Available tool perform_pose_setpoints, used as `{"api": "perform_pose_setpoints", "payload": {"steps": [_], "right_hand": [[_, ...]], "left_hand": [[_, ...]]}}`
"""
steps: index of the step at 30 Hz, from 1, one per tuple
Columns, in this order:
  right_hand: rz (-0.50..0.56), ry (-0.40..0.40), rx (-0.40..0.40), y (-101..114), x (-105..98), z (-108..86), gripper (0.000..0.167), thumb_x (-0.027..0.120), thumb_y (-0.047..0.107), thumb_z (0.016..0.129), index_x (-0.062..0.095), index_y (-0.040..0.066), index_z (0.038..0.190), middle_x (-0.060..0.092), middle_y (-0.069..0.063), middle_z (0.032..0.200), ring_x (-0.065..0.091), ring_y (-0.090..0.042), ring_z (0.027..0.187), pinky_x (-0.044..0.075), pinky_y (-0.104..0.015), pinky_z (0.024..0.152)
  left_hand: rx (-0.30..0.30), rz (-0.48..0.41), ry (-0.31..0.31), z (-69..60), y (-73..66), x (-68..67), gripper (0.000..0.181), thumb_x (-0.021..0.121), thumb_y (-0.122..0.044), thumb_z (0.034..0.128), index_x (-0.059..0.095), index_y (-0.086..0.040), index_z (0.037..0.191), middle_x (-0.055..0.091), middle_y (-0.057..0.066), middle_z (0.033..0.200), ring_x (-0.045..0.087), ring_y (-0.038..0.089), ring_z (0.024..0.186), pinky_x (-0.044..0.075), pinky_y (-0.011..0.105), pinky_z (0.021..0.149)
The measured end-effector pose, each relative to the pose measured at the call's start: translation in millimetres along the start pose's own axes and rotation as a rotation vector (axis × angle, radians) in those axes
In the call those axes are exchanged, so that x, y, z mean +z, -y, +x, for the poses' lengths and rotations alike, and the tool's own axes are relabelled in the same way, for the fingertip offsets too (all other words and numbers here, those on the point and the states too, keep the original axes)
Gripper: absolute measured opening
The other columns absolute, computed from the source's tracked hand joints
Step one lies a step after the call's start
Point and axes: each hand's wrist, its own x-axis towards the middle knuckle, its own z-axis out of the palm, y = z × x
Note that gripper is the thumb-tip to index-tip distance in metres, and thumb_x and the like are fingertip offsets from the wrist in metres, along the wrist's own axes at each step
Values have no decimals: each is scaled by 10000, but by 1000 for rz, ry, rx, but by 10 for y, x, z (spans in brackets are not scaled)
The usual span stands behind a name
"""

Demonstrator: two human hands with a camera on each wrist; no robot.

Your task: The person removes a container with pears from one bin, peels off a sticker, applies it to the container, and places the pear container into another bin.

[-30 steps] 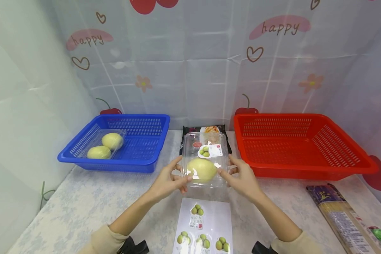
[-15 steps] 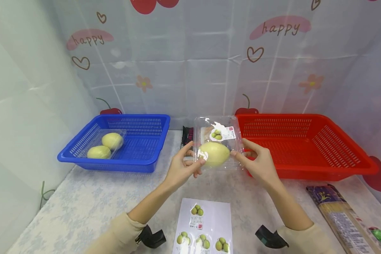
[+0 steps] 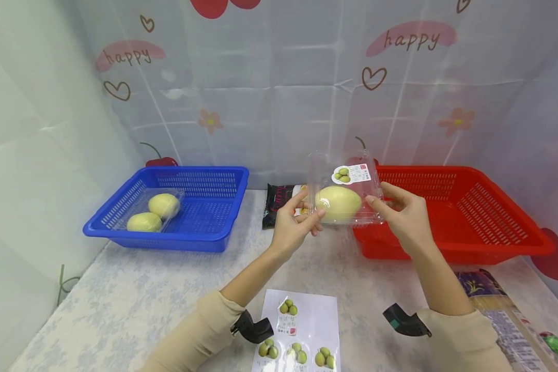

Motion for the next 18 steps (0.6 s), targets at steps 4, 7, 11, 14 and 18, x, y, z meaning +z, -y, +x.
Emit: {"api": "perform_pose_setpoints", "payload": {"steps": [4, 7, 11, 14, 18], "right_hand": [[16, -19, 62, -28, -85, 94, 698, 568, 430, 910, 340, 53, 1450, 418, -193, 1377, 465, -104, 997, 480, -85, 686], [31, -31, 116, -62, -131, 149, 720, 559, 470, 899, 326, 87, 1462, 365, -193, 1434, 411, -185, 1101, 479, -86, 691], [57, -43, 168, -131, -211, 196, 739, 555, 500, 885, 310, 127, 1473, 337, -146, 1479, 369, -194, 1137, 475, -79, 691], [125, -59, 186, -191, -290, 225, 745, 587, 475, 873, 317, 120, 1470, 387, -77, 1436, 425, -99, 1048, 471, -69, 685], [188, -98, 227, -249, -383, 256, 770, 619, 485, 842, 332, 138, 1467, 395, -40, 1384, 425, -22, 957, 476, -74, 658]], "left_hand": [[-24, -32, -35, 79, 25, 137, 601, 653, -20, 861, 379, 62, 1389, 489, 22, 992, 568, 67, 536, 510, 208, 541], [-41, -83, -65, 116, 52, 234, 584, 649, -6, 860, 392, 68, 1379, 492, 10, 995, 566, 81, 545, 518, 205, 544], [-40, -116, -73, 147, 96, 350, 564, 640, 9, 861, 402, 79, 1367, 516, 17, 1032, 598, 189, 568, 518, 191, 563], [-29, -105, -39, 172, 120, 428, 574, 642, 23, 851, 397, 86, 1366, 529, 19, 1059, 636, 281, 656, 560, 277, 646], [-40, -88, 34, 199, 133, 527, 624, 668, 13, 827, 394, 36, 1387, 525, -37, 1087, 627, 134, 710, 544, 232, 683]]}}
